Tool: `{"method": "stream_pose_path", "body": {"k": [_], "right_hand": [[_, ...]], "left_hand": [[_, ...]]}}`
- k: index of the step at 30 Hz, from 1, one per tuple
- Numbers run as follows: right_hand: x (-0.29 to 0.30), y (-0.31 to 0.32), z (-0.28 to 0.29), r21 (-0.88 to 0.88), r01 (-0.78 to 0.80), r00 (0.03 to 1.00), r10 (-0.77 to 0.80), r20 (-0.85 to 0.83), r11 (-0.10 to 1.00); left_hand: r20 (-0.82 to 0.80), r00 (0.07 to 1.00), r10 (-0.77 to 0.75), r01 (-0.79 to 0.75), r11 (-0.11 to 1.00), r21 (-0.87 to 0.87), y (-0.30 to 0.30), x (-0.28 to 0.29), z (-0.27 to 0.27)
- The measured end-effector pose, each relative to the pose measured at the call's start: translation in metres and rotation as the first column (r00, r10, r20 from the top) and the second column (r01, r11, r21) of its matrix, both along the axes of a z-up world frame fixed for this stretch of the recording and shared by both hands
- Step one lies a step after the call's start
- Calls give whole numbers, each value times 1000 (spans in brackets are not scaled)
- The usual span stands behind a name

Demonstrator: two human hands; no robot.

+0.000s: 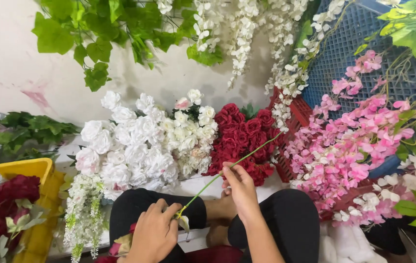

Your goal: A person is seen sitting on the floor, assembling an artificial flower garland by attaching red and white flower heads to a green wire stem.

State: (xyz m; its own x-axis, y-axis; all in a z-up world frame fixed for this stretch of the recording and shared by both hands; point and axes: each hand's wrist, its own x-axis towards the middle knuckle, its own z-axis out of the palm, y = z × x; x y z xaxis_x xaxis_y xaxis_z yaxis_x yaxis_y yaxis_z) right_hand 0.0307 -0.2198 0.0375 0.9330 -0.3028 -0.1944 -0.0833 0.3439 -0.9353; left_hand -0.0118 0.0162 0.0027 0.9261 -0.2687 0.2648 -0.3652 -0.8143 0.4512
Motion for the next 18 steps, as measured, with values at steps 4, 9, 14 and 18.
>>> {"method": "stream_pose_path", "body": {"k": [4,9,14,18], "right_hand": [[-2,19,-5,-121,-24,999,28,34,992],[-14,45,3,-213,-189,977,206,59,958],[-31,58,22,-237,-209,966,239,102,949],[-45,59,49,-135,-139,965,165,205,981]], "left_hand": [[73,996,59,-59,998,-2,14,-3,-16],[25,998,-66,70,920,-386,8,-17,35],[-27,999,42,-50,890,-453,-2,-25,68],[31,996,89,-62,871,-488,7,-35,82]]}}
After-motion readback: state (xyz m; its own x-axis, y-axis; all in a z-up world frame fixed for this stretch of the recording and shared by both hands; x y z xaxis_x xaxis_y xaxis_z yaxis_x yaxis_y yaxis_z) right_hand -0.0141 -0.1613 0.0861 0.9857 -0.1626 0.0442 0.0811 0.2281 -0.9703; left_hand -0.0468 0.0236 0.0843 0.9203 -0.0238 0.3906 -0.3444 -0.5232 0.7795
